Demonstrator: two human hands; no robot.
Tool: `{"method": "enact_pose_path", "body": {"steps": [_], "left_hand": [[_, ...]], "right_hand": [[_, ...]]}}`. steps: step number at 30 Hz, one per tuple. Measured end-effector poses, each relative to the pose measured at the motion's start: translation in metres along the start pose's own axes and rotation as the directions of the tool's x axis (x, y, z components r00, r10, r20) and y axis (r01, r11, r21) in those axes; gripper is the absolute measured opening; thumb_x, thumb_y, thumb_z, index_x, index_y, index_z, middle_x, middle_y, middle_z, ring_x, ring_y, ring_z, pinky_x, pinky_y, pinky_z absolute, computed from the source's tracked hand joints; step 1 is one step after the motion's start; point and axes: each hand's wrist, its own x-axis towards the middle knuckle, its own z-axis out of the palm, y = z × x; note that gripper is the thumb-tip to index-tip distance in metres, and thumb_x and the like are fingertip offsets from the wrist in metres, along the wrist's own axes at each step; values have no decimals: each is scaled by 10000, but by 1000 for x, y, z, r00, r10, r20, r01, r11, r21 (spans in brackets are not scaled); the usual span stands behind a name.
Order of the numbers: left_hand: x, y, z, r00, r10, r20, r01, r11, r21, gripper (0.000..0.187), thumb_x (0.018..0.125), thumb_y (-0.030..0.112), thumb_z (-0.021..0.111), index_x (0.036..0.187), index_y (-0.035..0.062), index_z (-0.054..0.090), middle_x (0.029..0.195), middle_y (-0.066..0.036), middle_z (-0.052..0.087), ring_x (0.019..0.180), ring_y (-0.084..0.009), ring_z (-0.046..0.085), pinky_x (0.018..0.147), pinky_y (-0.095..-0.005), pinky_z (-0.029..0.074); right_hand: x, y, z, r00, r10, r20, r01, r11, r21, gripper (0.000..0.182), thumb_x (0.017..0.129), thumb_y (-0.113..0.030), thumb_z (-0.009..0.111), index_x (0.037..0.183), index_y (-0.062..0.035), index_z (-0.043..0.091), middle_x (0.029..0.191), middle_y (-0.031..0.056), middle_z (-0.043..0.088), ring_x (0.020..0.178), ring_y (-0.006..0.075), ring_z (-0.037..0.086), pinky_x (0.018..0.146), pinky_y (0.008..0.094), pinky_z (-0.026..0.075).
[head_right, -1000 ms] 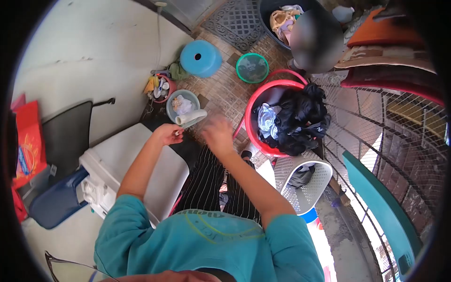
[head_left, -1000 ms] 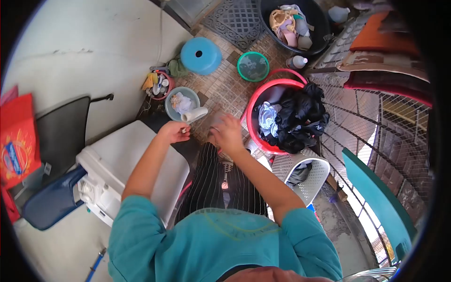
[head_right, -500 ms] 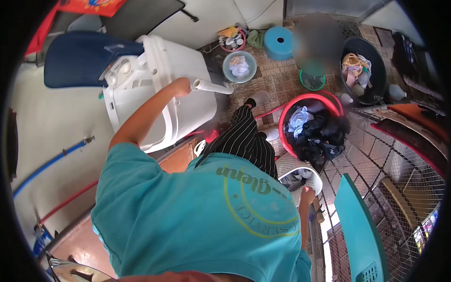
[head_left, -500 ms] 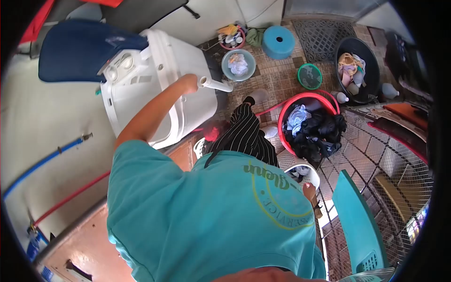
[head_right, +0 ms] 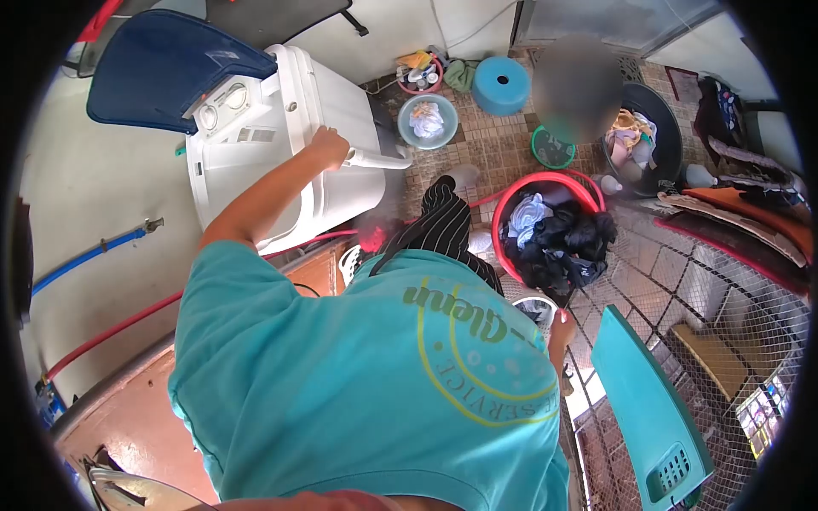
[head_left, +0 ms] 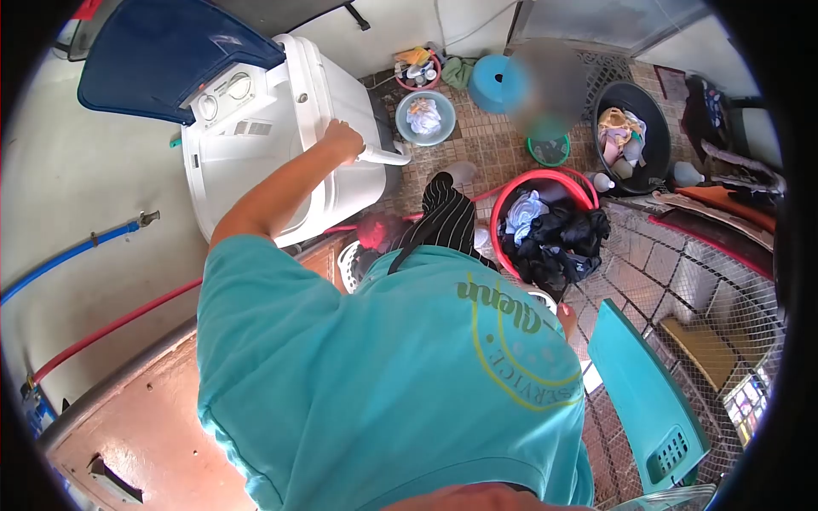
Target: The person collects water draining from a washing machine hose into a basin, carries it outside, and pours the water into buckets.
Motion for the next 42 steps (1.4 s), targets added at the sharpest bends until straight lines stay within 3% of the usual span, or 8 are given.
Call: {"method": "enact_pose_path", "body": {"steps": [13, 24, 26, 30, 36, 37, 40, 42], "left_hand": [[27, -3, 2, 987, 65, 145, -66, 998, 3, 226, 712, 172, 706, 935, 201, 727, 901, -33, 673, 983, -228, 576, 892, -413, 302], [81, 26, -2, 954, -111, 277, 94, 993, 75, 373, 652, 159, 776, 1019, 150, 711, 1141, -56, 653, 1118, -257, 582, 890, -406, 425], [90, 45, -28, 960, -87, 266, 47, 987, 151, 363, 678, 214, 767, 1027, 137, 707, 1136, -69, 656, 1114, -237, 590, 885, -400, 425], [168, 91, -30, 990, -100, 94, 113, 984, -137, 348, 755, 334, 683, 1024, 114, 702, 1102, -112, 661, 1057, -282, 619, 864, -446, 482], [342, 219, -31, 937, 348, -29, -323, 831, -453, 448, 818, 428, 545, 1028, 55, 678, 1050, -173, 655, 1029, -339, 607, 870, -438, 477], [364, 244, -37, 943, 331, -22, -274, 740, -614, 447, 836, 422, 515, 1025, 49, 674, 1044, -179, 653, 1031, -343, 602, 880, -439, 465], [458, 328, -15, 966, 254, -50, -166, 458, -873, 448, 868, 418, 475, 997, 36, 670, 1029, -185, 651, 1012, -349, 600, 872, -457, 445], [519, 366, -10, 968, 251, 23, -109, 501, -858, 502, 900, 464, 422, 964, 31, 669, 1025, -210, 639, 951, -351, 608, 816, -458, 448]], "right_hand": [[0, 84, 20, 991, 113, 68, -114, 993, 15, 291, 767, -341, 639, 881, -86, 717, 858, 152, 690, 829, 297, 666, 743, 393, 513], [-38, 84, 27, 959, 283, -7, -277, 941, 194, 297, 781, -352, 613, 871, -88, 713, 862, 136, 694, 823, 278, 672, 728, 375, 516], [-48, 54, 11, 943, 325, 74, -327, 944, 29, 256, 794, -292, 589, 915, -103, 711, 854, 113, 698, 832, 264, 669, 753, 374, 506], [-76, 43, 26, 910, 405, 86, -413, 903, 118, 286, 783, -330, 620, 891, -81, 707, 866, 147, 689, 847, 296, 662, 760, 388, 505], [-157, 13, 73, 800, 512, 313, -554, 831, 56, 342, 830, -366, 564, 918, -58, 683, 920, 206, 662, 872, 382, 628, 791, 455, 482], [-179, 32, 108, 752, 519, 407, -506, 850, -149, 398, 833, -416, 538, 918, -54, 681, 951, 210, 657, 872, 384, 627, 791, 465, 481], [-230, 27, 147, 753, 354, 554, -374, 924, -82, 411, 835, -419, 518, 940, -58, 682, 967, 218, 652, 890, 376, 624, 796, 448, 489], [-247, 7, 170, 589, 598, 543, -695, 718, -37, 346, 831, -368, 573, 944, -61, 687, 959, 188, 668, 903, 307, 637, 793, 393, 494]]}}
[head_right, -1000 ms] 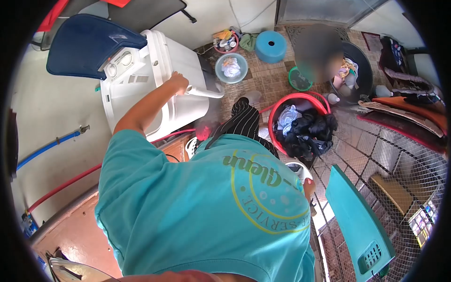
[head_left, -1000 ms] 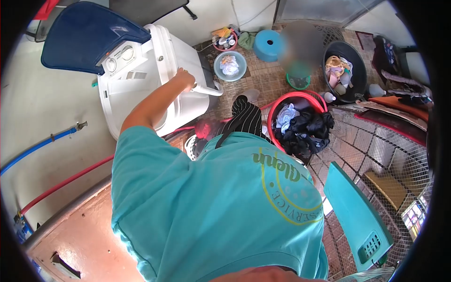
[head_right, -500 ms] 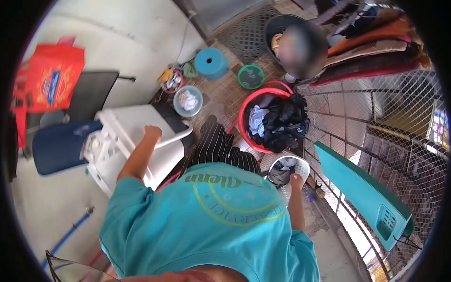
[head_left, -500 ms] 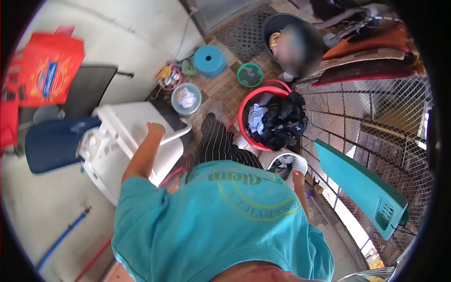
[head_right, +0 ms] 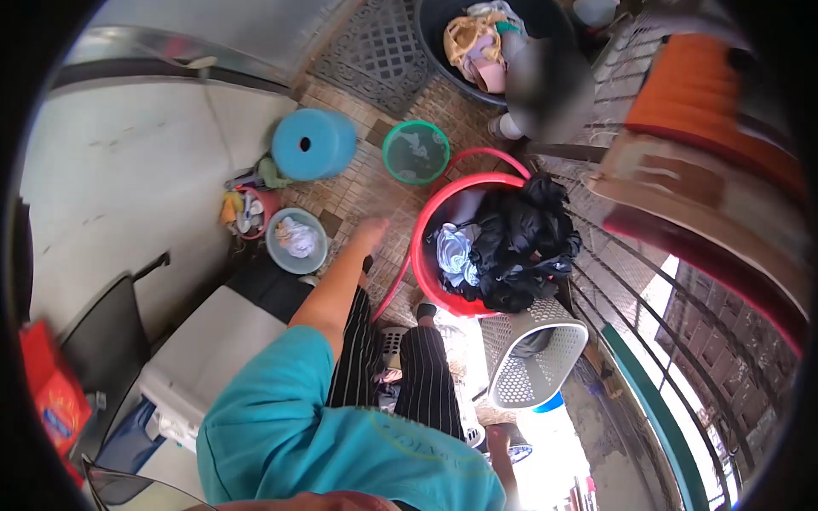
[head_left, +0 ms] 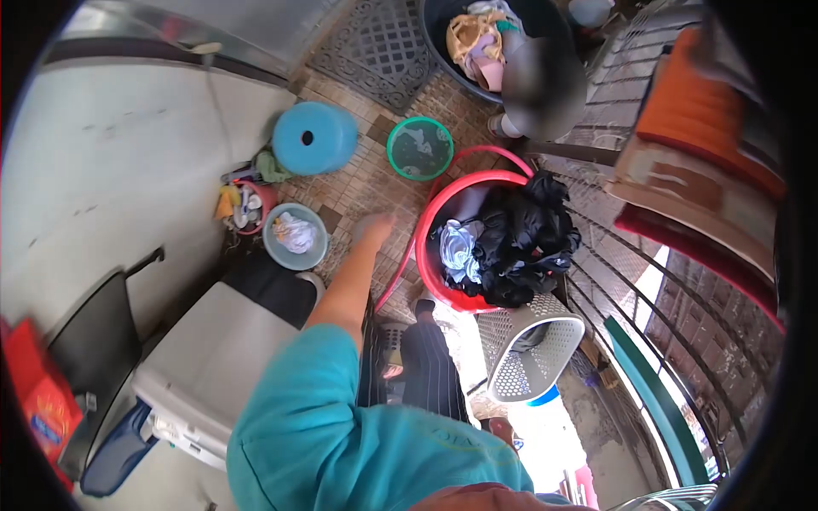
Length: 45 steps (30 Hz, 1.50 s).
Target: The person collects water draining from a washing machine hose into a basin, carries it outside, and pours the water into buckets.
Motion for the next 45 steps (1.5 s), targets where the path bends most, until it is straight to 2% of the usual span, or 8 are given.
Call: {"method": "enact_pose_path", "body": {"steps": [2, 6, 24, 28, 33, 36, 41, 45], "left_hand": [[101, -29, 45, 978, 51, -202, -111, 948, -299, 330, 888, 406, 570, 912, 85, 645, 595, -14, 512, 474, -155, 447, 435, -318, 379], [153, 33, 40, 976, -218, 19, 128, 497, -858, 348, 929, 390, 540, 1126, 103, 553, 756, -52, 589, 560, -181, 552, 425, -305, 419], [177, 47, 47, 991, -64, -113, -81, 379, -922, 309, 836, -24, 455, 1132, -104, 418, 1047, -216, 559, 802, -342, 642, 641, -430, 608], [162, 41, 45, 982, -29, -184, -157, 405, -901, 287, 832, -7, 470, 1100, -104, 440, 1025, -207, 571, 778, -334, 644, 617, -421, 596], [155, 17, 35, 978, -61, -201, -146, 486, -861, 239, 823, 5, 476, 1033, -108, 491, 981, -210, 594, 703, -326, 648, 540, -406, 574], [155, 0, 27, 985, -36, -170, -126, 525, -842, 236, 837, 16, 477, 1033, -114, 495, 992, -209, 595, 747, -324, 648, 576, -414, 579], [152, -14, 11, 994, -7, -109, -87, 551, -830, 234, 851, 19, 471, 1042, -113, 498, 1006, -207, 601, 795, -325, 652, 616, -419, 588], [152, -22, 8, 997, -32, -77, -43, 588, -808, 241, 864, 39, 477, 1051, -112, 497, 1003, -199, 607, 817, -313, 657, 669, -415, 600]], "right_hand": [[-13, -29, 2, 998, 64, 25, -67, 983, 169, 252, 835, -288, 617, 941, -64, 667, 846, 115, 675, 796, 246, 647, 736, 367, 508], [1, -39, 29, 927, 327, 186, -376, 789, 486, 296, 879, -261, 619, 969, 18, 665, 865, 93, 685, 819, 169, 631, 783, 310, 493], [4, -9, 84, 822, 511, 253, -539, 553, 635, 227, 884, -212, 631, 1003, -20, 650, 848, 32, 652, 808, 134, 580, 789, 290, 445], [48, -37, 60, 924, 381, -27, -380, 924, 45, 228, 859, -258, 579, 943, -64, 664, 915, 203, 642, 859, 345, 609, 743, 435, 471], [162, -276, -51, 906, -220, -362, 318, 918, 236, 168, 853, -88, 587, 994, -14, 642, 921, 182, 617, 863, 340, 611, 748, 390, 477], [221, -443, -111, 542, -633, -552, 787, 613, 69, 158, 825, -4, 590, 975, -31, 635, 906, 164, 608, 866, 334, 601, 759, 378, 480], [372, -636, -126, 198, -793, -577, 899, 382, -215, 235, 791, -64, 612, 1021, -16, 614, 1007, 185, 595, 971, 374, 561, 849, 432, 460], [421, -701, -117, 678, -656, -332, 581, 755, -306, 374, 842, -215, 624, 1167, -55, 530, 1130, 178, 605, 1065, 344, 578, 931, 540, 394]]}}
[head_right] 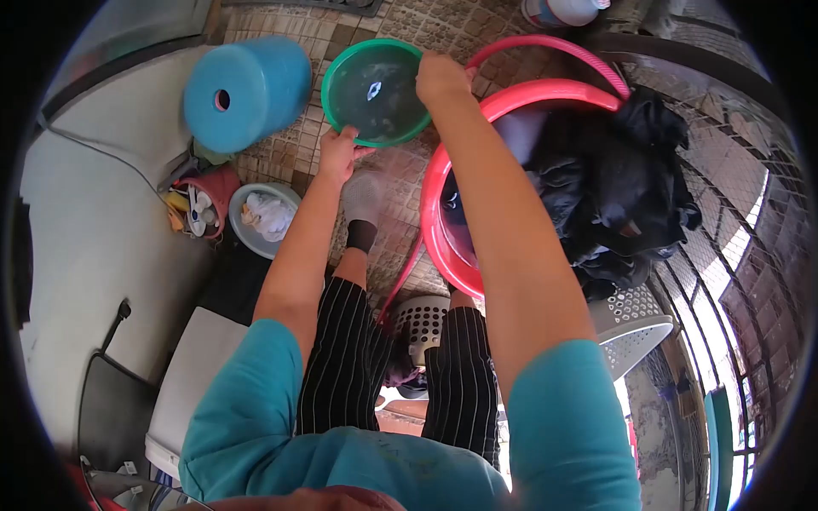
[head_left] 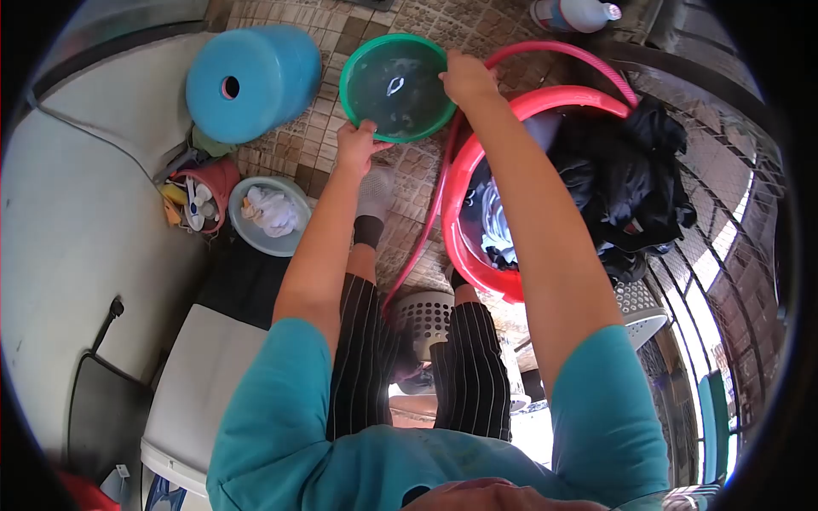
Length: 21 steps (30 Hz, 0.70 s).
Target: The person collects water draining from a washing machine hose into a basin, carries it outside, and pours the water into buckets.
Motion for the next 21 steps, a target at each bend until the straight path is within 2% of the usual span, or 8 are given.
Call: {"method": "enact_pose_path", "body": {"steps": [1, 3, 5, 7, 10, 14, 16, 21], "left_hand": [[0, 2, -1, 1000, -7, 18, 7, 1000, 3, 245, 870, 50, 480, 1054, -111, 494, 1001, -193, 608, 822, -309, 658, 688, -416, 602], [-7, 6, 1, 1000, -24, 8, 24, 1000, 9, 229, 873, 36, 496, 1052, -106, 493, 995, -187, 610, 827, -297, 660, 690, -417, 607], [-8, 3, 6, 989, 120, -91, -115, 992, 56, 176, 855, -9, 508, 1023, -59, 499, 938, -170, 607, 738, -266, 663, 572, -353, 610], [-11, 4, 8, 975, 176, -133, -164, 982, 95, 174, 851, -23, 511, 1023, -44, 493, 927, -156, 600, 718, -253, 661, 547, -339, 607], [-12, 13, 8, 966, 210, -153, -195, 975, 108, 183, 849, -32, 515, 1028, -20, 482, 902, -125, 581, 685, -234, 657, 521, -326, 605], [-30, 29, -3, 986, 156, -60, -147, 981, 123, 269, 862, -26, 499, 1125, -7, 450, 992, -142, 595, 746, -226, 656, 576, -354, 605], [-45, 42, -6, 984, 170, -52, -162, 978, 129, 272, 862, -24, 497, 1129, -5, 449, 991, -138, 596, 746, -225, 657, 568, -352, 602], [-96, 77, -14, 976, 212, -48, -201, 964, 173, 266, 862, -15, 495, 1125, 7, 460, 983, -126, 603, 739, -222, 661, 549, -348, 595]], "right_hand": [[6, -6, 1, 980, 136, 146, -132, 991, -36, 391, 864, -229, 604, 1207, -73, 502, 1167, 175, 601, 1097, 338, 573, 930, 570, 375], [10, 0, 6, 974, 150, 167, -156, 988, 21, 405, 888, -237, 574, 1252, -98, 464, 1198, 164, 590, 1131, 342, 553, 941, 581, 361], [12, 4, 6, 971, 159, 178, -174, 982, 71, 421, 912, -246, 545, 1297, -123, 426, 1229, 153, 579, 1165, 346, 533, 952, 592, 347], [12, 4, 3, 960, 196, 200, -206, 978, 29, 407, 907, -243, 552, 1293, -175, 445, 1236, 139, 577, 1182, 333, 522, 946, 594, 345], [7, 1, -1, 959, 212, 190, -222, 974, 34, 456, 871, -200, 574, 1308, -206, 443, 1189, 154, 608, 1125, 318, 573, 984, 605, 262], [-12, -7, -12, 968, 197, 154, -203, 979, 25, 428, 859, -211, 589, 1275, -208, 487, 1143, 145, 626, 1128, 335, 556, 978, 636, 245], [-32, -16, -30, 982, 142, 124, -127, 984, -121, 359, 872, -273, 605, 1216, -205, 532, 1184, 109, 606, 1164, 328, 512, 965, 625, 262], [-73, -33, -68, 996, 85, 19, -83, 995, -61, 350, 821, -282, 641, 1150, -181, 576, 1099, 149, 619, 1145, 343, 496, 974, 656, 234]]}}
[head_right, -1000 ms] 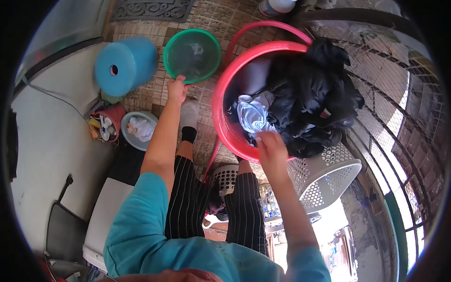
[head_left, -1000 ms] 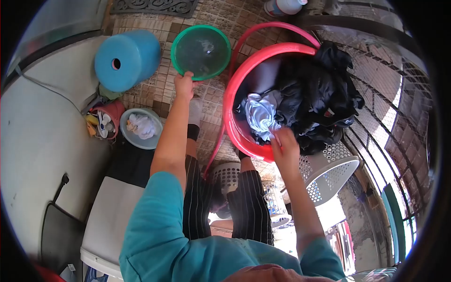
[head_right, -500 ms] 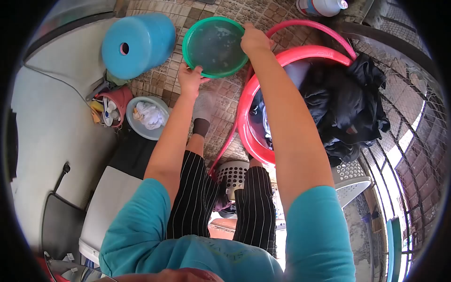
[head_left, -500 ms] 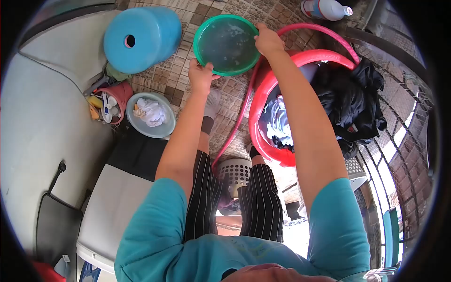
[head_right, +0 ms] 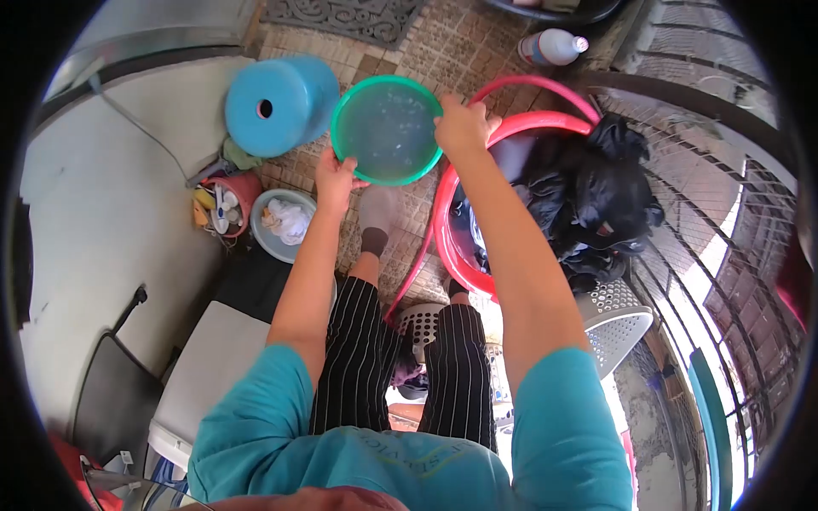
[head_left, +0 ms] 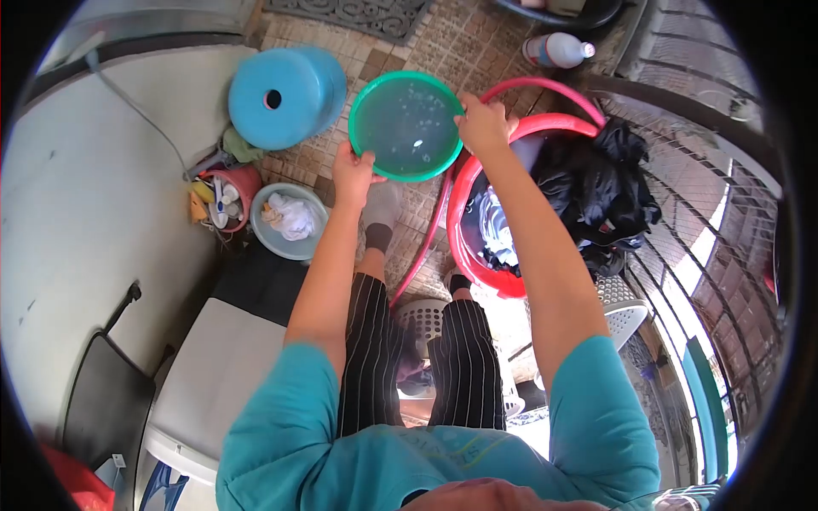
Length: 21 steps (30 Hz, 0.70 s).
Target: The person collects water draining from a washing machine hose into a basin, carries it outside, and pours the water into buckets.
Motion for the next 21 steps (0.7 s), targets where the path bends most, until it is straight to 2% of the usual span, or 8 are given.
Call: {"method": "enact_pose_path", "body": {"steps": [2, 6, 8, 10, 16, 18, 21], "left_hand": [[-22, 27, -7, 1000, -14, 21, 15, 999, -39, 184, 839, -15, 520, 1018, 2, 481, 891, -91, 565, 701, -198, 645, 518, -335, 597], [-73, 92, -20, 999, 20, 31, -20, 1000, -5, 189, 851, -4, 517, 1037, 1, 490, 912, -92, 574, 702, -197, 645, 515, -331, 590], [-98, 124, -24, 998, 41, 52, -43, 999, 25, 213, 883, 14, 501, 1095, 9, 488, 951, -95, 619, 725, -196, 667, 528, -318, 581], [-125, 157, -29, 991, 96, 89, -98, 995, 25, 205, 883, 16, 505, 1087, 11, 488, 941, -91, 624, 717, -185, 666, 523, -312, 579], [-198, 257, -42, 981, 126, 144, -132, 991, 32, 187, 878, 12, 514, 1064, 15, 494, 912, -83, 635, 672, -175, 657, 495, -306, 569], [-217, 281, -52, 979, 106, 176, -118, 991, 62, 202, 874, 10, 519, 1075, 13, 497, 907, -84, 636, 659, -176, 655, 481, -305, 564], [-258, 328, -58, 964, 161, 213, -190, 974, 125, 200, 869, 8, 519, 1068, 10, 497, 905, -94, 635, 647, -179, 653, 478, -310, 562]], "right_hand": [[-17, -6, -21, 999, 11, 41, -13, 998, 67, 348, 816, -284, 647, 1141, -180, 580, 1086, 151, 617, 1137, 341, 498, 967, 659, 240], [-63, -23, -76, 1000, 15, -8, -14, 990, 139, 344, 809, -281, 656, 1127, -170, 586, 1069, 149, 617, 1126, 338, 500, 957, 651, 252], [-85, -33, -106, 999, 15, -38, -8, 986, 164, 348, 802, -276, 665, 1122, -163, 590, 1061, 145, 617, 1108, 329, 505, 940, 624, 268], [-110, -42, -138, 998, 13, -59, -2, 983, 182, 349, 800, -276, 670, 1120, -161, 593, 1057, 146, 617, 1108, 324, 504, 933, 611, 271], [-189, -73, -240, 993, 68, -95, -44, 971, 234, 353, 801, -268, 670, 1127, -155, 595, 1055, 150, 618, 1119, 313, 494, 933, 582, 263], [-218, -84, -268, 990, 90, -108, -58, 959, 276, 348, 804, -266, 666, 1127, -153, 601, 1078, 160, 614, 1134, 318, 488, 936, 581, 261], [-263, -99, -311, 985, 126, -119, -81, 943, 323, 341, 806, -271, 661, 1123, -154, 611, 1107, 151, 620, 1161, 320, 479, 946, 589, 265]]}}
